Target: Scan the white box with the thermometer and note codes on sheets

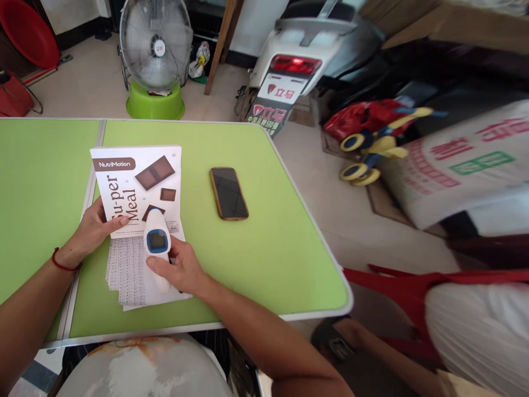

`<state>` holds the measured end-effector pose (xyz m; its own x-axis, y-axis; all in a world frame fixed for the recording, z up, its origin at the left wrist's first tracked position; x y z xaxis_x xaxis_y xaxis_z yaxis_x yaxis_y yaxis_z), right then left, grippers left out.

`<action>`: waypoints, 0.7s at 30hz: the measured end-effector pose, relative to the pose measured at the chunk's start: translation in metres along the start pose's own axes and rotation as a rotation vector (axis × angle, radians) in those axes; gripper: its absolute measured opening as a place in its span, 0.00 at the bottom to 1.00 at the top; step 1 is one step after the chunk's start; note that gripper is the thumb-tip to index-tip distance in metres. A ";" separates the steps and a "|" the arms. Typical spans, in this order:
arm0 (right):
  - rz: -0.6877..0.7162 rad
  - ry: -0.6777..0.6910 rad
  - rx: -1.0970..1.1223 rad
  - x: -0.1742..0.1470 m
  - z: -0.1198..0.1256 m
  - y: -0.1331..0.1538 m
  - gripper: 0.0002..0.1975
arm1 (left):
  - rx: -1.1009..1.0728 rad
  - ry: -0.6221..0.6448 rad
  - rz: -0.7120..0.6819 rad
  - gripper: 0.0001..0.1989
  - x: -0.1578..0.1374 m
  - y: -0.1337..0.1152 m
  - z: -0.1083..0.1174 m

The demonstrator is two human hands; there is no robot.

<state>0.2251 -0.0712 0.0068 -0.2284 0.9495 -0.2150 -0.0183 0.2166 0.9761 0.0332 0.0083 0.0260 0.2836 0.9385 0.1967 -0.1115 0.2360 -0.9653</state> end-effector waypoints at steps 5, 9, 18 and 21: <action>0.017 -0.030 -0.051 0.001 0.001 0.001 0.15 | -0.078 -0.032 0.034 0.29 -0.002 0.002 -0.001; 0.116 -0.074 -0.180 0.001 0.016 0.011 0.16 | -0.152 -0.098 -0.001 0.29 -0.001 0.002 0.001; 0.259 -0.228 -0.954 0.012 0.072 0.013 0.24 | -0.135 -0.305 -0.103 0.30 0.005 0.002 0.024; 0.213 -0.294 -1.161 0.020 0.076 0.000 0.24 | -0.121 -0.247 -0.087 0.32 0.007 0.004 0.022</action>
<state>0.2947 -0.0351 0.0005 -0.1062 0.9892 0.1010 -0.9021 -0.1385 0.4088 0.0140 0.0214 0.0272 0.0446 0.9524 0.3017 0.0219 0.3009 -0.9534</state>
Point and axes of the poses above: each hand's wrist, its own x-axis towards the middle knuckle, its own z-axis out of the back of the hand, y = z × x, the point moved 4 cm from there along x, towards the middle knuckle, and after that the axes turned 9 degrees about -z, right-handed, at the moved point
